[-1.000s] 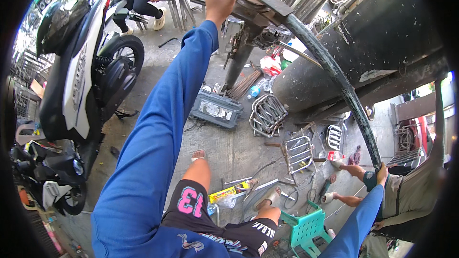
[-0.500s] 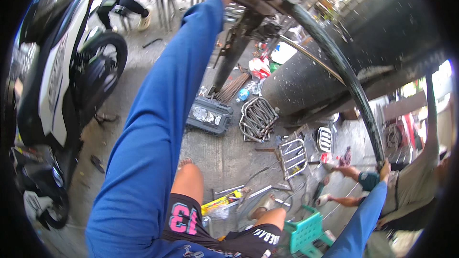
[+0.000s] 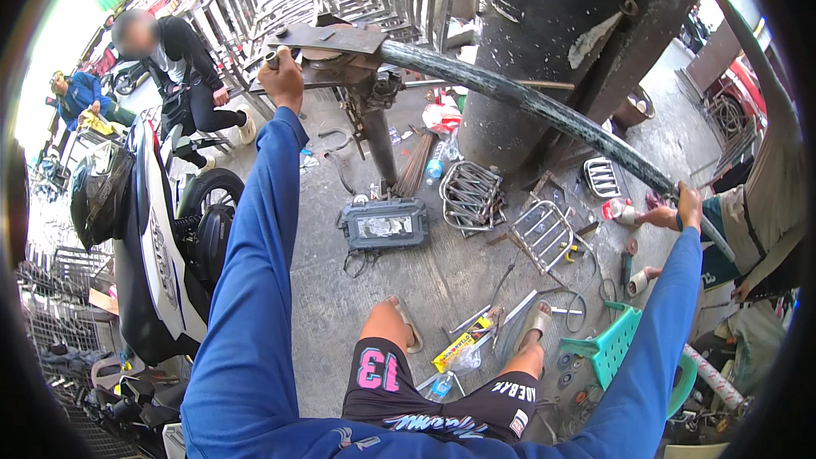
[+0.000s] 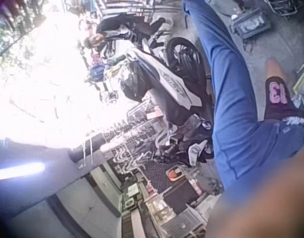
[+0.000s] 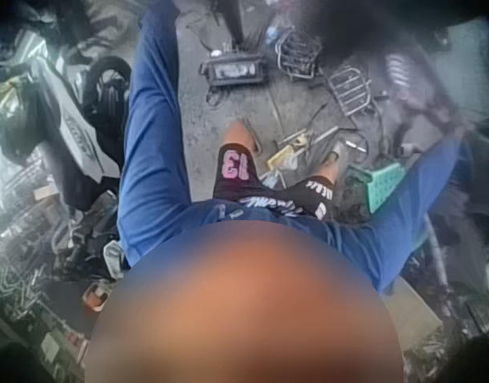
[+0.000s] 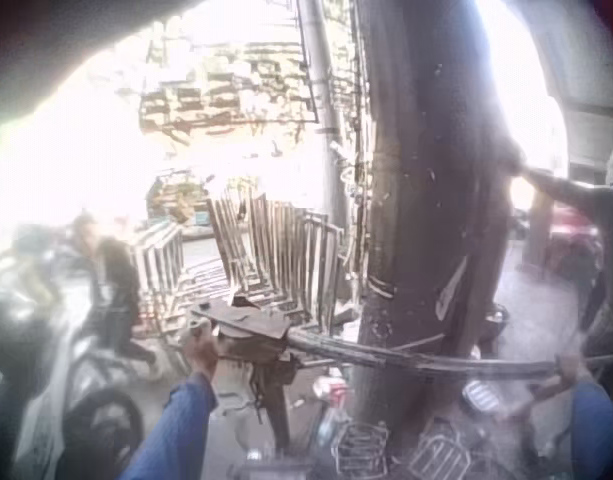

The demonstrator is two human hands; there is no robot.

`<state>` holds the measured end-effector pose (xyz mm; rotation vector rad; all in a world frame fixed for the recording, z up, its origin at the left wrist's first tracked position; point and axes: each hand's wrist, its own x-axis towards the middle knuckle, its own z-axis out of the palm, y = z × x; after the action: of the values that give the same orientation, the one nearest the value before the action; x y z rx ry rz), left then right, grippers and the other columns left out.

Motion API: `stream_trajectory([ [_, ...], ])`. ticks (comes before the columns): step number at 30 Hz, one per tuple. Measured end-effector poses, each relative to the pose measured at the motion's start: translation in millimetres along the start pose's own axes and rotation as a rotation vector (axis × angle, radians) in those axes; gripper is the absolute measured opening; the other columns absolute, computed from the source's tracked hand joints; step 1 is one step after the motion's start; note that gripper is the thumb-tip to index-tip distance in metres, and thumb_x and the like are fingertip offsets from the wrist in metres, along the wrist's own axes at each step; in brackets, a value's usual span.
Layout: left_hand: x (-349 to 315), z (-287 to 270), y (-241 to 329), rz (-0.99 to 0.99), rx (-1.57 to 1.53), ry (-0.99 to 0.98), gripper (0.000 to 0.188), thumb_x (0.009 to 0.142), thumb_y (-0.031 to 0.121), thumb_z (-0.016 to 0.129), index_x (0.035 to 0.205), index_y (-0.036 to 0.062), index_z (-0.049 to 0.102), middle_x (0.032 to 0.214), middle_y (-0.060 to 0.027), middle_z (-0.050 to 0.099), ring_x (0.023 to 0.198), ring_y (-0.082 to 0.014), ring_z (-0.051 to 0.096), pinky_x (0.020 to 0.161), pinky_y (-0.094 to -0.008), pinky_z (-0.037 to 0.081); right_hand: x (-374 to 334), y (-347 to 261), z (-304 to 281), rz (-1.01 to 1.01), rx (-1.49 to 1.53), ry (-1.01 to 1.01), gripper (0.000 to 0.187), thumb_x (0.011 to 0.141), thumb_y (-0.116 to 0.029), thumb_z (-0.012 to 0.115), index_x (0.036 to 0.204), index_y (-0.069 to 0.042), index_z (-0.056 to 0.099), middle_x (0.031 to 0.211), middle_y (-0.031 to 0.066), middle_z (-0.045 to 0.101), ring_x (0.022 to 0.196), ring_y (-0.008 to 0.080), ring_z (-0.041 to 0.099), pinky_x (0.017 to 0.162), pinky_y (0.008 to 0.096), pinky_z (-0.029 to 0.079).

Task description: The person uses a manual pipe bender to shape a metal tube into a curved handlebar. They repeatedly insert the tube, bend it, and check the curvature before fitting the finished piece onto a scooter's handlebar mount.

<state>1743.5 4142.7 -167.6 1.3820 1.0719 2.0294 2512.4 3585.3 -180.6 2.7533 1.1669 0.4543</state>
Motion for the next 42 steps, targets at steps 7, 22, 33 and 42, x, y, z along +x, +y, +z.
stream_trajectory([
  [7,1.7,-3.7,4.7,0.069,-0.125,-0.089,0.046,0.092,0.020,0.060,0.051,0.0038,0.048,0.047,0.0025,0.047,0.045,-0.0072,0.043,0.045,-0.0315,0.032,-17.9,1.0,-11.8,-0.032,-0.106,-0.021,0.031,0.098,-0.018,0.044,0.116,-0.006,0.065,0.107,0.0321,0.067,0.104,0.0467,0.065,0.088,0.0525,0.051],
  [22,5.0,-18.8,15.3,-0.021,-0.033,-0.209,0.042,0.095,0.017,0.061,0.056,0.0035,0.056,0.051,-0.0014,0.056,0.048,-0.0109,0.051,0.051,-0.0308,0.040,-63.2,-2.3,-17.4,-0.048,0.040,-0.073,0.033,0.104,-0.029,0.036,0.120,-0.020,0.064,0.100,0.0277,0.068,0.097,0.0491,0.065,0.084,0.0561,0.050],
  [33,-5.4,-15.0,25.2,-0.234,-0.256,-0.190,0.040,0.097,0.011,0.060,0.059,0.0051,0.049,0.055,0.0028,0.049,0.051,-0.0068,0.042,0.050,-0.0275,0.034,-50.4,-288.8,-112.8,-0.198,0.829,0.569,0.053,0.102,-0.035,0.055,0.144,-0.003,0.050,0.146,0.0249,0.048,0.143,0.0409,0.038,0.116,0.0520,0.029],
  [42,-8.4,-33.9,32.6,-0.270,0.066,-0.329,0.033,0.096,0.017,0.062,0.068,0.0001,0.057,0.056,0.0031,0.049,0.056,-0.0047,0.044,0.049,-0.0288,0.033,30.7,-432.5,-132.8,-0.233,0.609,0.371,0.034,0.103,-0.043,0.053,0.109,-0.015,0.070,0.108,0.0036,0.068,0.111,0.0258,0.058,0.107,0.0470,0.031],
])
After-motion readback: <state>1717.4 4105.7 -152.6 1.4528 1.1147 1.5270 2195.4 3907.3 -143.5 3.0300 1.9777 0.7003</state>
